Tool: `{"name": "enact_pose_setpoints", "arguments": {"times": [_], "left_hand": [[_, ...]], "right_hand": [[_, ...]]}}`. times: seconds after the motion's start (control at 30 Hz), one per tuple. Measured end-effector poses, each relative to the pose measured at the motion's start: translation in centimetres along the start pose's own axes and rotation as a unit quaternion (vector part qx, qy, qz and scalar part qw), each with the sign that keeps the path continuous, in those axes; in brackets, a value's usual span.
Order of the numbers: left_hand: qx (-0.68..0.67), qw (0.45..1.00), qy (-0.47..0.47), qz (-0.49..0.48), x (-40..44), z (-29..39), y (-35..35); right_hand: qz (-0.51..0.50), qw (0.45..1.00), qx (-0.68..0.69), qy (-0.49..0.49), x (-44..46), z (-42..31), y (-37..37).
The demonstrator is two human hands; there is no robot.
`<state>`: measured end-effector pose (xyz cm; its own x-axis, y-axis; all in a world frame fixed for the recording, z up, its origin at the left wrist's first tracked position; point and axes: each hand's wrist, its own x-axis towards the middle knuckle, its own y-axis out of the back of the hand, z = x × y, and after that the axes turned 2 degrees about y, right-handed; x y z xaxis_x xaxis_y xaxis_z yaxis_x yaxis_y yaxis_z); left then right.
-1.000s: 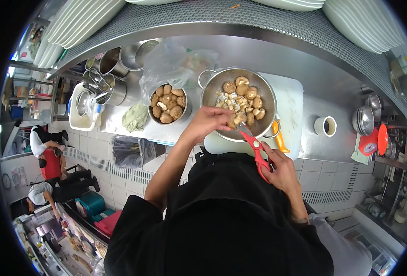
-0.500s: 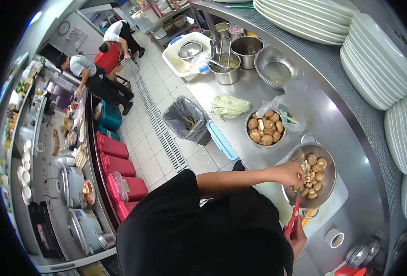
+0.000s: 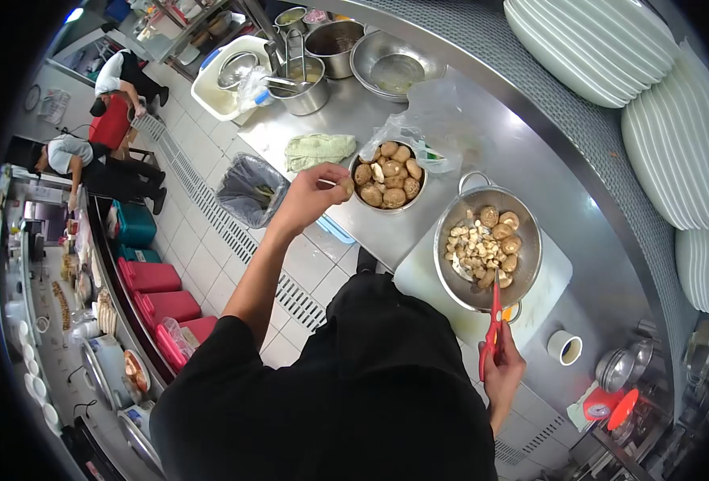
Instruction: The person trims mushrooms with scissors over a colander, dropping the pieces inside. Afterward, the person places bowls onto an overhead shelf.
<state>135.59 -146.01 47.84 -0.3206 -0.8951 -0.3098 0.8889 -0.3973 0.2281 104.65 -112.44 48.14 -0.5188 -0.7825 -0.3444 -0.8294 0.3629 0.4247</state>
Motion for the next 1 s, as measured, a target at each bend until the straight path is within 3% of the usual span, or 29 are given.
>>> {"name": "enact_pose_setpoints", "arguments": {"times": [0.07, 0.13, 0.23, 0.4, 0.47, 0.77, 0.83, 1.0], "left_hand": [[0.025, 1.0, -0.003, 0.014, 0.3, -0.2, 0.2], [0.149, 0.984, -0.094, 0.042, 1.4, -1.2, -0.6], [0.122, 0.988, -0.065, 0.074, 2.9, -1.7, -1.9], [0.169, 0.974, -0.123, 0.084, 4.9, -4.3, -3.3], [0.29, 0.928, -0.211, 0.103, 5.0, -4.7, -3.5], [0.241, 0.961, -0.132, 0.01, 6.3, -2.7, -0.4], [0.303, 0.942, -0.122, -0.079, 6.5, -1.8, -0.5], [0.383, 0.897, -0.205, -0.084, 7.3, -3.2, -2.3]], "right_hand": [[-0.002, 0.999, -0.033, 0.011, 0.3, -0.1, 0.0], [-0.009, 0.999, -0.04, 0.011, 0.6, -0.3, 0.0], [-0.01, 0.998, -0.053, 0.016, 0.9, -0.4, 0.2], [-0.013, 0.997, -0.07, 0.003, 0.6, -0.9, 0.5], [-0.004, 0.999, -0.046, 0.016, 0.6, 0.0, 0.3], [-0.004, 0.998, -0.055, -0.002, 0.7, -0.1, 0.1], [-0.007, 0.997, -0.07, 0.006, 0.9, -0.6, 0.0], [-0.006, 0.996, -0.082, 0.021, 1.5, -1.0, -0.3]]}}
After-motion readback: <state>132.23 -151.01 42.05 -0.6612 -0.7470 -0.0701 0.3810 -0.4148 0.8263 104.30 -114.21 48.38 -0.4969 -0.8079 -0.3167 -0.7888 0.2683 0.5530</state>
